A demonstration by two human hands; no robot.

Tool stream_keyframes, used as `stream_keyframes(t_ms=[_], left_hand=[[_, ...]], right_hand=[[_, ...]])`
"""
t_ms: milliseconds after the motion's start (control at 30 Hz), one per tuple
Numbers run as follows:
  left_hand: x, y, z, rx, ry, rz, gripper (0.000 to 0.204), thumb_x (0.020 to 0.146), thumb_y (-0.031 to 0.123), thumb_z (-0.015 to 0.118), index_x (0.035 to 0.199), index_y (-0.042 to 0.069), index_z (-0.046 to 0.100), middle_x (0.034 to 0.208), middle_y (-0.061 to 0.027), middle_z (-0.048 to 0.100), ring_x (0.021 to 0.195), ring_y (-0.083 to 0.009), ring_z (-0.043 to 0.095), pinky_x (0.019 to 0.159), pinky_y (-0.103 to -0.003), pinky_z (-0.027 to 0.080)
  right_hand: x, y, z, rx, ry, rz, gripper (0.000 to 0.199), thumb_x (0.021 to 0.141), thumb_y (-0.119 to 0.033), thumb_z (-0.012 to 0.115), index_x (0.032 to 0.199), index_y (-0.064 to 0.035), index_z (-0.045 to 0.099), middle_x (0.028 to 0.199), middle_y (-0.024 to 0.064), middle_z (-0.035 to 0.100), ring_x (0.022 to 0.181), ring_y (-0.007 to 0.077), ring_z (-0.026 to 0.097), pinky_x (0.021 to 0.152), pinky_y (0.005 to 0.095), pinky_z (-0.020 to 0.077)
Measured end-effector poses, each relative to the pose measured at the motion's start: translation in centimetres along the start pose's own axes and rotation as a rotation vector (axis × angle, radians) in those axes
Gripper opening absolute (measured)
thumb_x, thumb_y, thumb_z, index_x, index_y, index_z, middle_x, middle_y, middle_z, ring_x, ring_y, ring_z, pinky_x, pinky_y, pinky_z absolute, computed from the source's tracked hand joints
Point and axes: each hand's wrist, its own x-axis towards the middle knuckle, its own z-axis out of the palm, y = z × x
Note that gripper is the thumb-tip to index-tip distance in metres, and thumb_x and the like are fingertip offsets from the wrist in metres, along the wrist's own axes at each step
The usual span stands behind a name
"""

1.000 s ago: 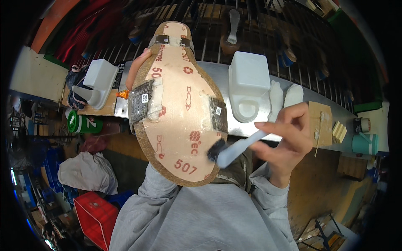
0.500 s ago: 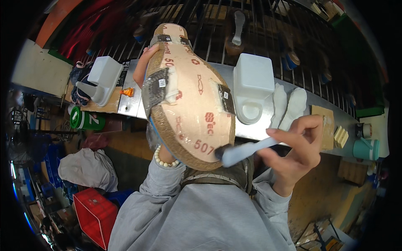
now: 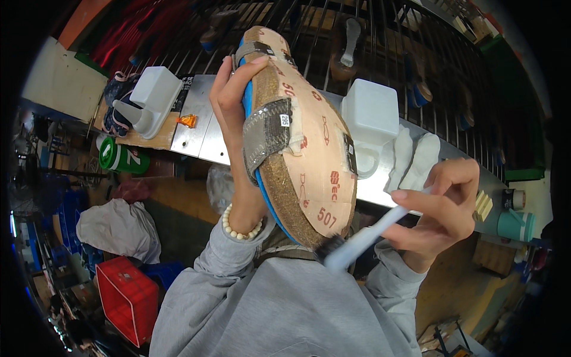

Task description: The person applies glue to the sole of a sandal using a brush, repeatedly dipping the brush into a container and spreading the adhesive along the edges and surface of the sole. The person handles multiple sandals one at a time, rotating them to cover different areas.

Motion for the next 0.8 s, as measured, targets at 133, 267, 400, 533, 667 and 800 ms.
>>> stream_keyframes(t_ms=[133, 267, 400, 533, 667, 800], left_hand=[[0.2, 1.5, 0.5, -0.117, -0.007, -0.128, 0.081, 0.078, 0.034, 0.081, 0.142, 0.008, 0.039, 0.146, -0.0099, 0.041, 0.145, -0.0425, 0.022, 0.118, -0.053, 0.023], [0.2, 2.6, 0.5, -0.164, -0.012, -0.173, 0.078, 0.079, 0.032, 0.081, 0.141, 0.009, 0.04, 0.146, -0.0098, 0.042, 0.145, -0.0423, 0.022, 0.118, -0.053, 0.023], [0.3, 2.3, 0.5, -0.397, -0.004, -0.338, 0.075, 0.082, 0.035, 0.078, 0.141, 0.008, 0.04, 0.145, -0.0107, 0.042, 0.145, -0.0412, 0.025, 0.119, -0.052, 0.022], [0.8, 0.9, 0.9, -0.149, 0.007, -0.107, 0.073, 0.086, 0.046, 0.072, 0.139, 0.006, 0.041, 0.142, -0.011, 0.043, 0.144, -0.0405, 0.028, 0.119, -0.051, 0.024], [0.9, 0.3, 1.6, -0.182, 0.065, 0.04, 0.073, 0.086, 0.048, 0.072, 0.137, 0.007, 0.041, 0.143, -0.0127, 0.043, 0.143, -0.0411, 0.031, 0.117, -0.051, 0.027], [-0.3, 1.2, 2.4, -0.358, 0.079, -0.1, 0.069, 0.086, 0.038, 0.076, 0.137, 0.008, 0.041, 0.143, -0.0214, 0.042, 0.139, -0.0417, 0.038, 0.112, -0.05, 0.037]], right_hand=[[0.2, 0.2, 0.3, -0.11, 0.049, 0.117, 0.05, 0.042, -0.04, 0.093, 0.087, -0.0215, 0.082, 0.082, -0.0035, 0.042, 0.076, 0.0137, 0.044, 0.064, 0.0281, 0.0312], [0.6, 0.7, 0.2, -0.015, -0.03, -0.042, 0.051, 0.042, -0.041, 0.093, 0.088, -0.0215, 0.082, 0.082, -0.0031, 0.044, 0.073, 0.0128, 0.044, 0.062, 0.0266, 0.0312], [0.3, 1.5, 0.2, 0.124, -0.044, -0.051, 0.047, 0.052, -0.046, 0.093, 0.086, -0.0152, 0.081, 0.085, -0.0012, 0.039, 0.077, 0.0153, 0.043, 0.065, 0.0271, 0.03], [-0.6, 1.6, 0.8, 0.002, -0.026, 0.126, 0.046, 0.046, -0.034, 0.094, 0.088, -0.0175, 0.083, 0.08, -0.0029, 0.047, 0.073, 0.0143, 0.046, 0.062, 0.0271, 0.0299], [-0.2, 1.2, 1.0, 0.042, -0.027, 0.082, 0.042, 0.049, -0.031, 0.094, 0.086, -0.0154, 0.083, 0.078, -0.003, 0.046, 0.072, 0.0149, 0.046, 0.061, 0.0277, 0.0297], [1.1, 2.4, 2.2, -0.146, 0.12, 0.172, 0.039, 0.053, -0.032, 0.093, 0.086, -0.014, 0.082, 0.077, -0.0018, 0.044, 0.072, 0.0138, 0.044, 0.059, 0.028, 0.0295]])
